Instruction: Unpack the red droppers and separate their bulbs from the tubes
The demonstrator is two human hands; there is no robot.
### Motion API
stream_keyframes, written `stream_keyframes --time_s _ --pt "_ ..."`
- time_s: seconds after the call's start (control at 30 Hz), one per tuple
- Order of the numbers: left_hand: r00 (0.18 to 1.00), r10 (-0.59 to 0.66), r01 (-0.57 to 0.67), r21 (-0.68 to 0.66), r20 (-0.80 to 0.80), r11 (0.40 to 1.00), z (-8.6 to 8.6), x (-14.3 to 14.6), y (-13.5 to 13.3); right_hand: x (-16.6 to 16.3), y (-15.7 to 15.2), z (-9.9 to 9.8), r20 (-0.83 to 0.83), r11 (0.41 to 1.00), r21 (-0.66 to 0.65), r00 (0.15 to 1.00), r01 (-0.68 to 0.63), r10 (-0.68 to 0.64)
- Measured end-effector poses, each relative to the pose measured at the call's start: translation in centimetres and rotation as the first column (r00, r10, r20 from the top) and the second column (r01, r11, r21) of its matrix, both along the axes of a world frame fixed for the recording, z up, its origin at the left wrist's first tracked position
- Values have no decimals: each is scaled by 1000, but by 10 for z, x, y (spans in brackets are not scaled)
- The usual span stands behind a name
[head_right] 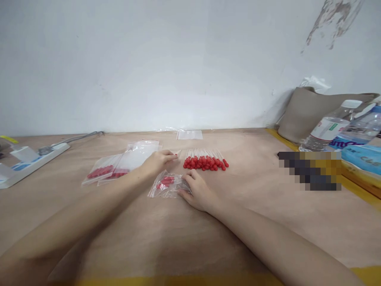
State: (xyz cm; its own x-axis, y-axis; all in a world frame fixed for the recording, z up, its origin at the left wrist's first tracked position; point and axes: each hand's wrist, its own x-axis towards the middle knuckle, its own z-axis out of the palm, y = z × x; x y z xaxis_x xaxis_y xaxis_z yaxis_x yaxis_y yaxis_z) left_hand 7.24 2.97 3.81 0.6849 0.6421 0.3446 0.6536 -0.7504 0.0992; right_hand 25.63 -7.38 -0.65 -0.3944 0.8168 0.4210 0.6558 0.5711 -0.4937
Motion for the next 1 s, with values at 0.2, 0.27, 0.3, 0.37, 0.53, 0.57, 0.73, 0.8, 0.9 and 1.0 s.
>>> stream_keyframes --time_s 0.2,0.27,0.3,0.37,0.53,0.57,0.73,0.8,0.9,1.0 --pt "972 -137 101 -191 -188 976 14 20 17 0 1 -1 0 1000 -5 1000 3 -3" --pt "986 -111 79 -242 -122 967 12 23 17 0 1 -2 -1 1000 -5 1000 -3 3" --pt "992 -95 69 -274 -81 959 12 22 15 0 1 -2 0 1000 -5 1000 -4 4" --pt "998 -63 65 -320 18 945 12 17 10 0 1 -2 3 1000 -4 1000 -5 5" --pt "924 102 -50 -147 368 988 11 -23 -19 0 1 1 -7 1000 -8 1000 -8 8" --pt "893 160 -119 -122 421 985 8 -33 -26 0 0 1 -12 1000 -12 1000 -9 8" --pt "881 170 -6 -349 442 937 -12 -61 -53 0 0 3 -15 999 -40 1000 1 -2" --pt "902 97 122 -465 420 877 -17 -62 -58 1 0 3 -13 999 -53 1000 4 -5" --pt "925 49 181 -550 378 815 -18 -55 -62 1 0 3 -15 998 -56 1000 8 -9" --pt "954 4 162 -526 299 835 -15 -48 -62 1 0 3 -32 999 -44 999 -2 1"
